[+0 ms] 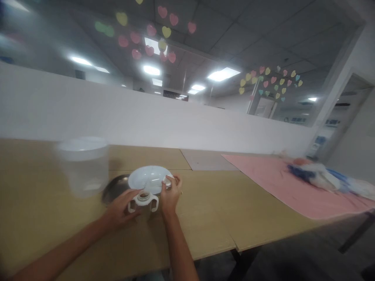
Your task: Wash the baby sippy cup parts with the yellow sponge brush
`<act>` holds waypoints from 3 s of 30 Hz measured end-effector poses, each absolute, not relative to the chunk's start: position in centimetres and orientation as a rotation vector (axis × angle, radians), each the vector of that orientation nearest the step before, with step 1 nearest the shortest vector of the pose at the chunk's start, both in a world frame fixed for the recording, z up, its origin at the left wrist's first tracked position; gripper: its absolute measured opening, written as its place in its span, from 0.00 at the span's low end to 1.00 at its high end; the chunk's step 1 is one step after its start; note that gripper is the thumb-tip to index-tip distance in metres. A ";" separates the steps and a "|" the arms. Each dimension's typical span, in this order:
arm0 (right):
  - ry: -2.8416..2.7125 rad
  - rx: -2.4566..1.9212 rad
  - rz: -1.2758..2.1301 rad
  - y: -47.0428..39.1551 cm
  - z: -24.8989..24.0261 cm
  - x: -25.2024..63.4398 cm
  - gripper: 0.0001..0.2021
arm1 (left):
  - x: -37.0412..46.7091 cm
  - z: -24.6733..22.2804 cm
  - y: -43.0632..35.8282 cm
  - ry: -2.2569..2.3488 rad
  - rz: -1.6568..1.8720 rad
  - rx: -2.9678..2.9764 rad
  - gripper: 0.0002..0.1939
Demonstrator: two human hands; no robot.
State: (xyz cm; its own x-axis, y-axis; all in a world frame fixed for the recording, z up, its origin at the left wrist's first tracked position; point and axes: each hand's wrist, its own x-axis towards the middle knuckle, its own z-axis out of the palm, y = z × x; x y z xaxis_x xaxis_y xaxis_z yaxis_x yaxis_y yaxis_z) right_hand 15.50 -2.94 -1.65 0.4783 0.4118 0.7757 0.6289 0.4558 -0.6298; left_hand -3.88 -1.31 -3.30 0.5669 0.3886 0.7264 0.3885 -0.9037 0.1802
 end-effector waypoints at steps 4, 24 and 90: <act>-1.114 -1.185 -0.156 -2.8 -1.8 15.5 0.09 | -3.8 -3.2 -1.4 0.693 1.288 2.775 0.27; -1.032 -1.217 0.159 -2.8 -1.9 15.5 0.15 | -3.9 -3.1 -1.5 0.697 1.306 2.779 0.26; -0.889 -0.999 0.376 -3.1 -1.4 15.4 0.18 | -3.9 -3.3 -1.3 0.729 1.263 2.768 0.27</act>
State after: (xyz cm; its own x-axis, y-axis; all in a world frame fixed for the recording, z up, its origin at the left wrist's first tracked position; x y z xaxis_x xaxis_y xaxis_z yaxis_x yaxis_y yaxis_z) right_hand 15.36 -3.12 -1.37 0.6044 0.6435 0.4697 0.1104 0.5162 -0.8493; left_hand -3.94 -1.30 -3.33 0.5655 0.4178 0.7111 0.4072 -0.8912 0.1999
